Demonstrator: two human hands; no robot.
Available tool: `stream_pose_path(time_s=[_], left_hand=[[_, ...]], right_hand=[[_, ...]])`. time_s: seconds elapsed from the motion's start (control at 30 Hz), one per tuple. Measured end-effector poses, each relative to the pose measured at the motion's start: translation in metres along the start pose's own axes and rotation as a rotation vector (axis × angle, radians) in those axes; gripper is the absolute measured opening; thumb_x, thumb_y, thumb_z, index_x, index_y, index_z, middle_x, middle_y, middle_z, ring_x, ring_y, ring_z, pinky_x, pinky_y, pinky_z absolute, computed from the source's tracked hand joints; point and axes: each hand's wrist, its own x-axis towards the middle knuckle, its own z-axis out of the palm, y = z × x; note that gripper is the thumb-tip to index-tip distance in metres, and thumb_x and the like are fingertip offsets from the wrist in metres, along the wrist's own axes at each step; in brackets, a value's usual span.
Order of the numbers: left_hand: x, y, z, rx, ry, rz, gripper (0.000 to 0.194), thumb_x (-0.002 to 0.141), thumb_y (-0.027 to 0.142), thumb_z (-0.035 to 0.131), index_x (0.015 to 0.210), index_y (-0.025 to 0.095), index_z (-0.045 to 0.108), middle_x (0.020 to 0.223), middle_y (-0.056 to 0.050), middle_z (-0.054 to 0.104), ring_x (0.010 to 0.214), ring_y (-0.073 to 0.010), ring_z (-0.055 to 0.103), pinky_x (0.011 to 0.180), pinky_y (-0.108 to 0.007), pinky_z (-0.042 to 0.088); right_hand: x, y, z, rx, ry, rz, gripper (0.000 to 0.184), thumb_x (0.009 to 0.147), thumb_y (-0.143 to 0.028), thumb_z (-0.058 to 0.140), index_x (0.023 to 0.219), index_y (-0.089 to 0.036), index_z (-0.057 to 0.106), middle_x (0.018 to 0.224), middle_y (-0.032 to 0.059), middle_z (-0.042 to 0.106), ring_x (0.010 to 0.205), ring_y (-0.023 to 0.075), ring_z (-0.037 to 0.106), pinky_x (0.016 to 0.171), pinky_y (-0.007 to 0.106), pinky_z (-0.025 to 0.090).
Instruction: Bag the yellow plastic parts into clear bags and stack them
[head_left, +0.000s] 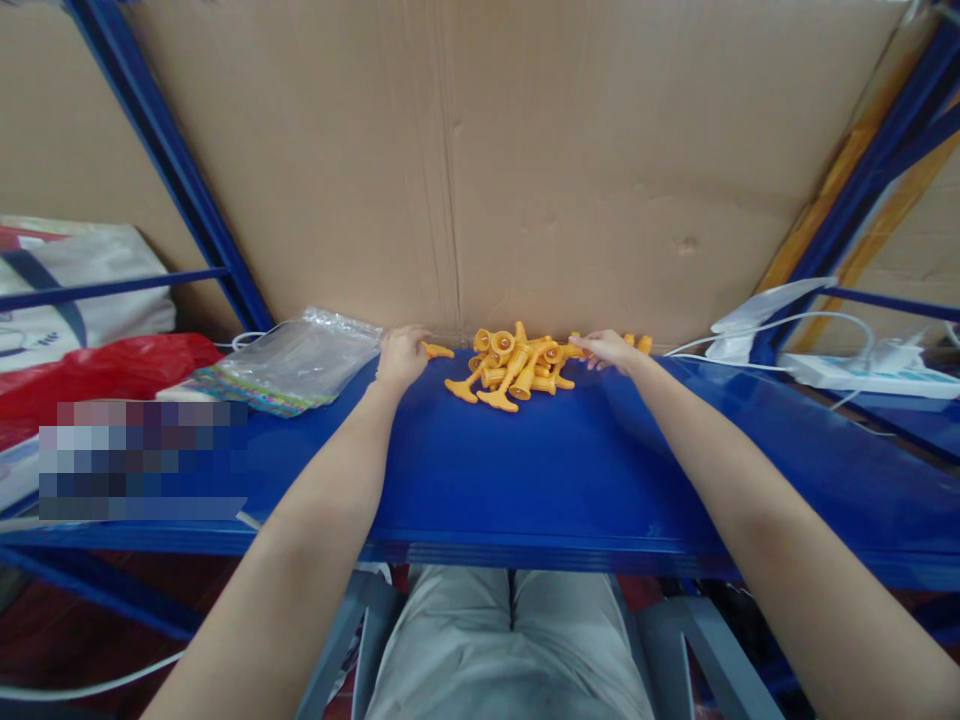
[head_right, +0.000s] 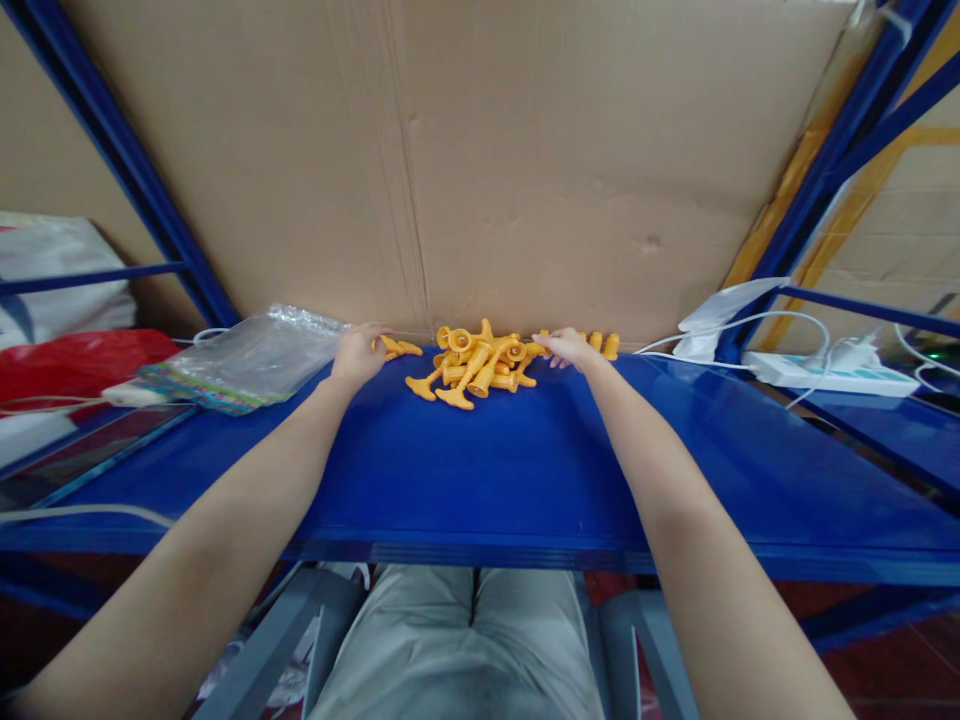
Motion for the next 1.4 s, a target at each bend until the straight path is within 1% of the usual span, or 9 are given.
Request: stream_pose_path(time_s=[0.13,0.3,0.37,0.53,0.63,0.73,0.97,1.17,1.4], left_hand=[[0.004,0.02,-0.007,-0.017,0.001,0.108,0.041,0.076,0.007,0.041,0.101,0.017,0.072,0.117,-0.009,0.07,0.115,-0.0241,0.059,0.105,-0.043,0.042],[0.006,0.052,-0.014,-0.026,0.003,0.264,0.042,0.079,0.008,0.04,0.109,0.017,0.069,0.123,-0.01,0.067,0.12,-0.0247,0.056,0.107,-0.048,0.037],[0.005,0.066,-0.014,-0.048,0.013,0.347,0.043,0.082,0.009,0.04,0.116,0.017,0.066,0.128,-0.011,0.064,0.122,-0.0246,0.055,0.108,-0.049,0.037],[0.0,0.097,-0.013,-0.089,0.024,0.534,0.045,0.091,0.016,0.037,0.133,0.015,0.052,0.141,-0.016,0.053,0.131,-0.0237,0.048,0.11,-0.048,0.035],[-0.004,0.11,-0.013,-0.089,0.035,0.599,0.05,0.092,0.018,0.038,0.142,0.015,0.042,0.148,-0.017,0.045,0.138,-0.024,0.04,0.112,-0.047,0.032],[-0.006,0.118,-0.012,-0.068,0.057,0.628,0.05,0.093,0.02,0.039,0.143,0.016,0.041,0.147,-0.016,0.046,0.14,-0.0245,0.037,0.116,-0.049,0.026],[-0.008,0.126,-0.008,-0.042,0.12,0.558,0.037,0.095,0.02,0.038,0.129,0.02,0.054,0.122,-0.011,0.066,0.119,-0.0223,0.057,0.118,-0.056,0.013],[-0.009,0.125,-0.008,-0.018,0.144,0.542,0.032,0.094,0.022,0.039,0.118,0.021,0.06,0.104,-0.009,0.069,0.105,-0.0227,0.059,0.115,-0.056,0.017],[-0.01,0.129,-0.011,0.03,0.102,0.597,0.031,0.096,0.027,0.035,0.1,0.02,0.065,0.09,-0.009,0.068,0.094,-0.0236,0.057,0.104,-0.052,0.027]], right_hand=[[-0.005,-0.007,0.0,-0.115,0.061,-0.114,0.02,0.087,-0.037,0.064,0.086,-0.017,0.064,0.059,0.0018,0.062,0.058,0.0143,0.058,0.062,0.03,0.052],[-0.009,-0.008,-0.005,-0.365,0.233,-0.478,0.02,0.082,-0.029,0.066,0.098,-0.018,0.065,0.097,0.0116,0.068,0.095,0.0265,0.062,0.091,0.042,0.048],[-0.013,-0.005,-0.008,-0.421,0.295,-0.62,0.023,0.083,-0.027,0.062,0.104,-0.018,0.064,0.106,0.0132,0.065,0.1,0.0286,0.06,0.091,0.043,0.047],[-0.036,-0.003,-0.012,-0.586,0.459,-0.894,0.028,0.091,-0.028,0.048,0.115,-0.02,0.059,0.111,0.0147,0.061,0.102,0.0304,0.057,0.083,0.045,0.048],[-0.051,-0.01,-0.008,-0.589,0.46,-1.043,0.031,0.095,-0.029,0.041,0.121,-0.02,0.057,0.118,0.0157,0.06,0.11,0.0303,0.055,0.09,0.047,0.047],[-0.06,-0.018,-0.001,-0.513,0.397,-1.164,0.035,0.097,-0.031,0.039,0.126,-0.021,0.055,0.124,0.0158,0.058,0.117,0.0288,0.053,0.097,0.049,0.046],[-0.066,-0.022,0.01,-0.434,0.308,-1.196,0.035,0.097,-0.033,0.039,0.127,-0.021,0.055,0.125,0.0163,0.059,0.12,0.0283,0.055,0.1,0.052,0.047],[-0.07,-0.021,0.013,-0.45,0.302,-1.196,0.039,0.099,-0.038,0.034,0.128,-0.02,0.053,0.127,0.0166,0.059,0.12,0.0276,0.054,0.098,0.049,0.046],[-0.075,-0.027,0.01,-0.65,0.333,-1.087,0.039,0.098,-0.042,0.039,0.12,-0.016,0.058,0.114,0.0164,0.066,0.108,0.0296,0.057,0.091,0.045,0.041]])
